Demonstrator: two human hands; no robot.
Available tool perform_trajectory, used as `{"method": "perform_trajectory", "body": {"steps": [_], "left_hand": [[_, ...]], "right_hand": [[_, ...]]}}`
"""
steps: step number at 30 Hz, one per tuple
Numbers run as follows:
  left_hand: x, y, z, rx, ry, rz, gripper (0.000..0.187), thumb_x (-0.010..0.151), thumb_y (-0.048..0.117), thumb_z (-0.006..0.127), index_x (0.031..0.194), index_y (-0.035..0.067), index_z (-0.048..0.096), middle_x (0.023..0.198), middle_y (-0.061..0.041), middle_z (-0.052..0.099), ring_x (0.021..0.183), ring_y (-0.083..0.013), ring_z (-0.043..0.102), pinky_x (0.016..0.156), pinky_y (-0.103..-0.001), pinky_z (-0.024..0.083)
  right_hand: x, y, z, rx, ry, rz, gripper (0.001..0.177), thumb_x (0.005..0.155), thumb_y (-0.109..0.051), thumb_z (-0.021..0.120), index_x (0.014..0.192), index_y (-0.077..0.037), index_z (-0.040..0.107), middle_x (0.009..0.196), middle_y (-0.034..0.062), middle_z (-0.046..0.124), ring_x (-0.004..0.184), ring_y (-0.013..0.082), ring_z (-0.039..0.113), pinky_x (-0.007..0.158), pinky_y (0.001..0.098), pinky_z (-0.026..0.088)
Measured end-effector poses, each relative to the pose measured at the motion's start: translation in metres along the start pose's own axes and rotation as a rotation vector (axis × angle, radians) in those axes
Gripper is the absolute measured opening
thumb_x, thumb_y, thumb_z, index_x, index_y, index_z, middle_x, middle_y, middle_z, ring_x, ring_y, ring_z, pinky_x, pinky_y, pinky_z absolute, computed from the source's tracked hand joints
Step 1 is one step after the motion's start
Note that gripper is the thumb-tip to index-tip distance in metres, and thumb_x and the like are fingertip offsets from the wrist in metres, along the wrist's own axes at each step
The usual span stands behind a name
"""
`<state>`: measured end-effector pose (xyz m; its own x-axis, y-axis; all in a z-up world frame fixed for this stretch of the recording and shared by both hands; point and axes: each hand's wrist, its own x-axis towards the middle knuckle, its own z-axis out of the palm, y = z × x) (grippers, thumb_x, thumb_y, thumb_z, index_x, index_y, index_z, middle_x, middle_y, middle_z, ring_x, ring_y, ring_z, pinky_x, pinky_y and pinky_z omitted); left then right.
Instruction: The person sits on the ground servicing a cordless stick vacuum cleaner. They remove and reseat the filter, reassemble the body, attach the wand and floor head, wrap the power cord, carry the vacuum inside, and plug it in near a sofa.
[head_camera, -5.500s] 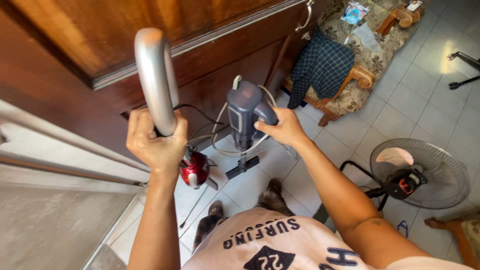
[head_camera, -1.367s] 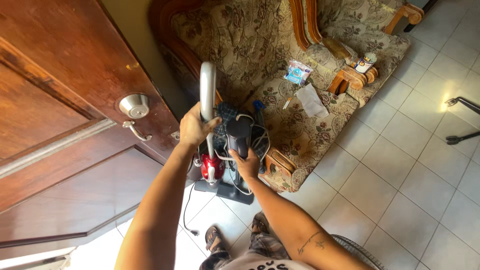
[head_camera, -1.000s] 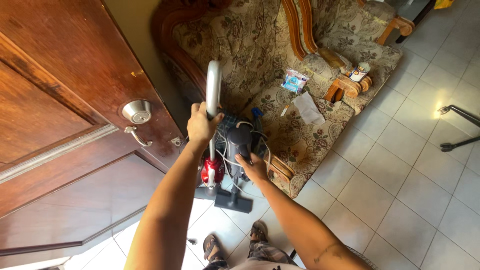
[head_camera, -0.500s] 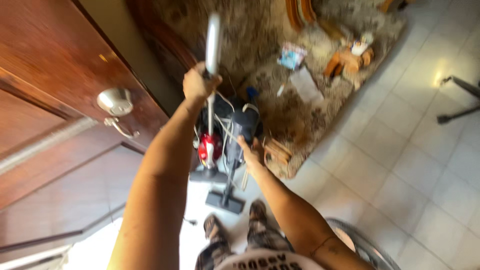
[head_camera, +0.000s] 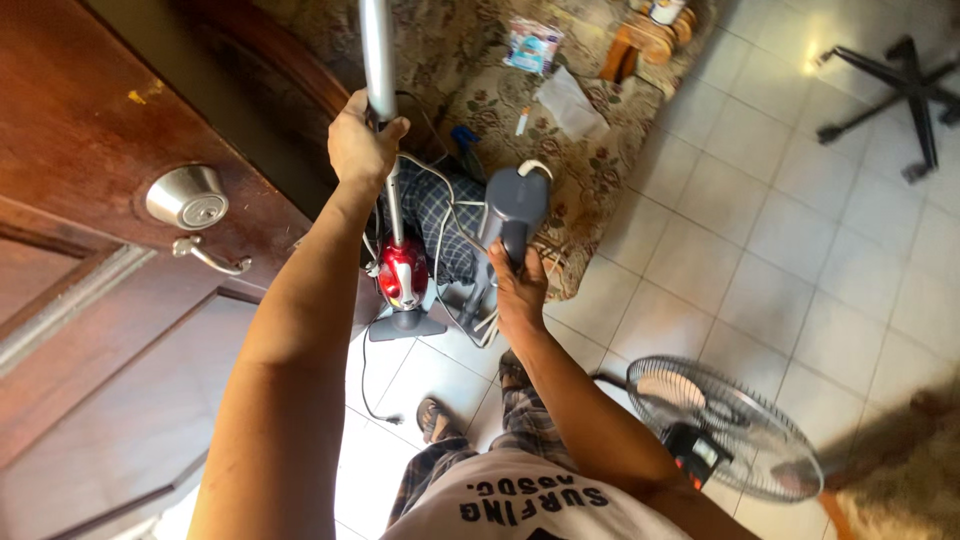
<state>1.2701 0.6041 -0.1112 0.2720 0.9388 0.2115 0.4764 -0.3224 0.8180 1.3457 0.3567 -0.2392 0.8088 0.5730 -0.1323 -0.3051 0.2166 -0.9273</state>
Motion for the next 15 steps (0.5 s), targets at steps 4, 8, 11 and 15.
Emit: {"method": "perform_trajectory", "body": {"steps": [4,8,11,15], "left_hand": [[-0.013,0.003,-0.005,0.015,-0.06,0.02,0.041,0.078,0.021,0.09,0.114,0.014,0.071,0.093,-0.007,0.075,0.084,-0.0218,0.071,0.08,-0.037,0.055],[-0.028,0.008,-0.009,0.004,-0.112,0.006,0.042,0.075,0.022,0.09,0.112,0.014,0.071,0.092,-0.006,0.075,0.083,-0.0212,0.072,0.08,-0.036,0.055],[-0.036,0.009,-0.014,0.025,-0.149,0.005,0.044,0.075,0.023,0.09,0.113,0.015,0.071,0.095,-0.005,0.075,0.086,-0.0218,0.072,0.082,-0.037,0.055],[-0.044,0.006,-0.018,0.152,-0.074,0.221,0.046,0.078,0.027,0.091,0.115,0.012,0.068,0.109,-0.012,0.067,0.096,-0.034,0.068,0.083,-0.044,0.053]], "right_hand": [[-0.008,-0.004,0.022,-0.083,0.014,0.137,0.023,0.086,-0.03,0.078,0.1,-0.014,0.068,0.095,-0.0025,0.071,0.091,0.0099,0.066,0.086,0.0259,0.055],[-0.016,0.022,0.029,-0.154,0.001,0.155,0.023,0.089,-0.028,0.078,0.101,-0.013,0.066,0.093,0.0003,0.069,0.088,0.0132,0.063,0.081,0.0289,0.053],[-0.019,0.052,0.014,-0.239,-0.072,0.058,0.023,0.091,-0.026,0.077,0.105,-0.012,0.066,0.096,-0.0017,0.067,0.09,0.0116,0.06,0.08,0.0278,0.05],[-0.004,0.073,-0.003,-0.165,-0.209,0.045,0.027,0.091,-0.024,0.079,0.109,-0.009,0.066,0.096,-0.0024,0.069,0.085,0.0071,0.064,0.075,0.0223,0.053]]}}
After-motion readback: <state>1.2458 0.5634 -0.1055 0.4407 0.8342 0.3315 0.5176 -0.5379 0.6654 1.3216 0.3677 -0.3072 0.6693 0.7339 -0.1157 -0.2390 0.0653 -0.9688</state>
